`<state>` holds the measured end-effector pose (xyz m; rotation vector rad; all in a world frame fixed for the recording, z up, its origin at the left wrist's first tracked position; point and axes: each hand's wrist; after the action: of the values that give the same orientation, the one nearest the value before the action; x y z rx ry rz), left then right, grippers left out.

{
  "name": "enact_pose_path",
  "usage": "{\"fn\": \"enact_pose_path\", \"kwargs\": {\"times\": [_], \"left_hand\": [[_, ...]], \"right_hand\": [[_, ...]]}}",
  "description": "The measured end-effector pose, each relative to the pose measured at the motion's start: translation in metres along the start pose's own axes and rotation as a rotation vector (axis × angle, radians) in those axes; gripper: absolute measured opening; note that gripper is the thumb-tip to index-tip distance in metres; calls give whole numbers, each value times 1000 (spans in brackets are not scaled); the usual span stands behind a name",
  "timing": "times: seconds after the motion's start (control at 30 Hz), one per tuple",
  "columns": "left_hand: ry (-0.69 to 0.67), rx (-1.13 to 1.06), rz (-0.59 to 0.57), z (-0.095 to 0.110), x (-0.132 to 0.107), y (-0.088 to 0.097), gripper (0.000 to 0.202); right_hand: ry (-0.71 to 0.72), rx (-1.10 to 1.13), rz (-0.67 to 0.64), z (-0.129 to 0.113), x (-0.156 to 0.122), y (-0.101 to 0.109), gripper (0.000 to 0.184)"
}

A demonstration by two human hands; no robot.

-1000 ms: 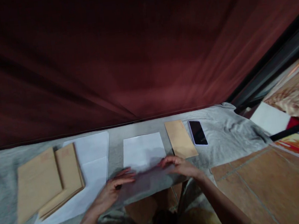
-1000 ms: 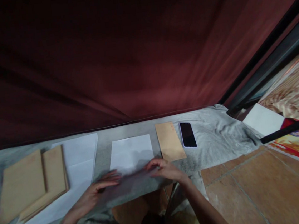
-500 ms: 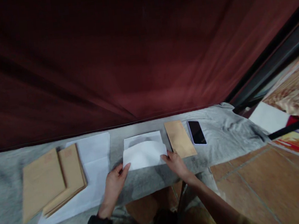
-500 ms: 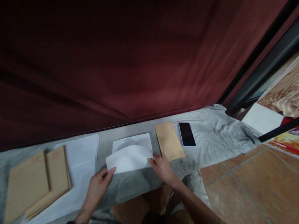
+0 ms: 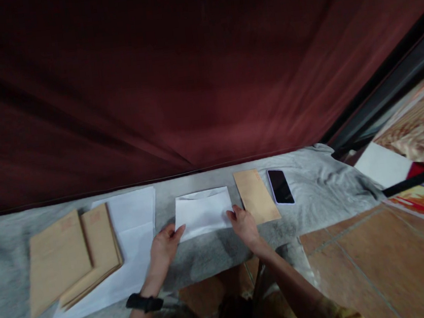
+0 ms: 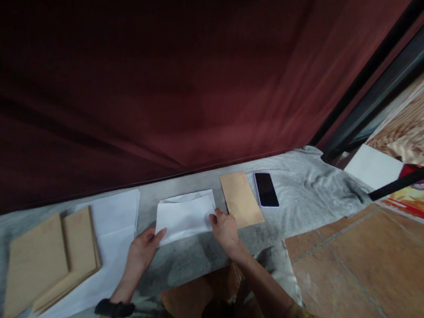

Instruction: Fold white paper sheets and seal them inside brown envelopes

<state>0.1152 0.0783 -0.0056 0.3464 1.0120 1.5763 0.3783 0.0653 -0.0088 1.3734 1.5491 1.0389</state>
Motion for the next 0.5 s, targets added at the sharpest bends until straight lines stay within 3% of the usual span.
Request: {"fn": "enact_pose_path", "kwargs": {"times": [0.23, 0.5], "left_hand": [[65, 85, -8, -2, 13, -5, 35], [149, 266, 2, 10, 17, -5, 35]], "right_hand": [[-40, -52, 9, -4, 3, 2, 26], [-51, -173, 16, -9, 10, 0, 28]]}}
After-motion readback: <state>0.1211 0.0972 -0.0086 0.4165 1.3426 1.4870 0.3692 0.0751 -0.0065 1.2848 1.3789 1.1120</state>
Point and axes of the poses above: each hand's wrist, its own x-axis towards the middle knuckle, its own y-axis out of the back of the hand, z = x × y, and after that the axes turned 15 degrees about y, right-handed
